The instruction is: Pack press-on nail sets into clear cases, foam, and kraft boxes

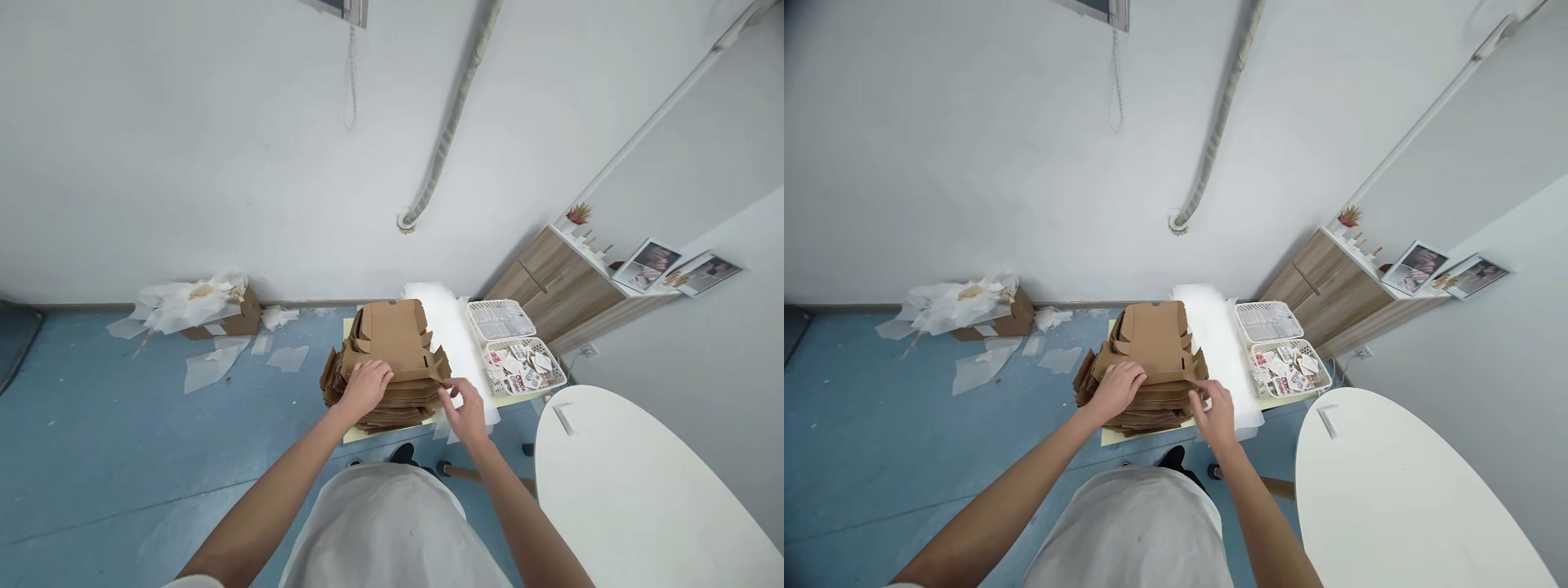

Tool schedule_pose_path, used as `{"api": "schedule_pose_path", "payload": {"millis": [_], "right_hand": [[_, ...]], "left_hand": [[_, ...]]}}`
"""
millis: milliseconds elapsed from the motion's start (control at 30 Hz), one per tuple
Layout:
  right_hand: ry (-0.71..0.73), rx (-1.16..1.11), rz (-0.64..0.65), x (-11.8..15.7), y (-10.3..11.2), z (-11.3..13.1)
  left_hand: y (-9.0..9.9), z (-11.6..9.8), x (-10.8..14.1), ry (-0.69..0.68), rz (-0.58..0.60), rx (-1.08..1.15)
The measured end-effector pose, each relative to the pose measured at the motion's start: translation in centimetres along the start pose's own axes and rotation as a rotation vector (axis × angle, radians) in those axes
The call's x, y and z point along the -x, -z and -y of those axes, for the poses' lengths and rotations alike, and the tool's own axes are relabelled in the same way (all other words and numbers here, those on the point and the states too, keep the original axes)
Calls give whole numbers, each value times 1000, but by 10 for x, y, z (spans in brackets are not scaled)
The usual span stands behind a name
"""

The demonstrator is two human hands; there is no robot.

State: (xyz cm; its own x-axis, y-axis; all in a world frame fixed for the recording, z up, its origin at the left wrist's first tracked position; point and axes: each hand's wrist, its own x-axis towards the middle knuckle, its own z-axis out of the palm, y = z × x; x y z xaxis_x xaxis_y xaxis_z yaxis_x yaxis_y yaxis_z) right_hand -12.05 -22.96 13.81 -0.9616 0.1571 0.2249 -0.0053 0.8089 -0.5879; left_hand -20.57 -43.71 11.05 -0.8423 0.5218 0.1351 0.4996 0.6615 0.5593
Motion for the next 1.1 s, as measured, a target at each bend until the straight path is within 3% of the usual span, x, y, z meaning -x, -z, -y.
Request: {"api": "schedule_pose_path", "payload": {"millis": [67,167,267,467,600,767,833,933,1100], "right_hand": [[-95,-49,-74,-9,7,-3],[-245,-157,-83,-23,10,-5],[-370,-308,-41,-33,9,-6],[-453,-478,87,-36,12,-11],[-381,-557,39,-32,20,-10],[-230,-481,-43,-22,42,-7],[-209,-436,-50,-17,51,-9],[-200,-385,-91,-6,61,-15],[-276,-358,-138,14,68,-28]], "left_hand": [[2,-3,2,-15,-29,12],[6,-9,7,-15,-73,36],[7,-14,15,-17,-100,81],[-1,-28,34,-113,-90,158],[5,-29,40,-109,-129,160],[17,-11,30,213,-278,99],[17,-4,22,309,-227,89],[12,-2,12,342,-83,96],[2,-20,1,338,47,-37]]}}
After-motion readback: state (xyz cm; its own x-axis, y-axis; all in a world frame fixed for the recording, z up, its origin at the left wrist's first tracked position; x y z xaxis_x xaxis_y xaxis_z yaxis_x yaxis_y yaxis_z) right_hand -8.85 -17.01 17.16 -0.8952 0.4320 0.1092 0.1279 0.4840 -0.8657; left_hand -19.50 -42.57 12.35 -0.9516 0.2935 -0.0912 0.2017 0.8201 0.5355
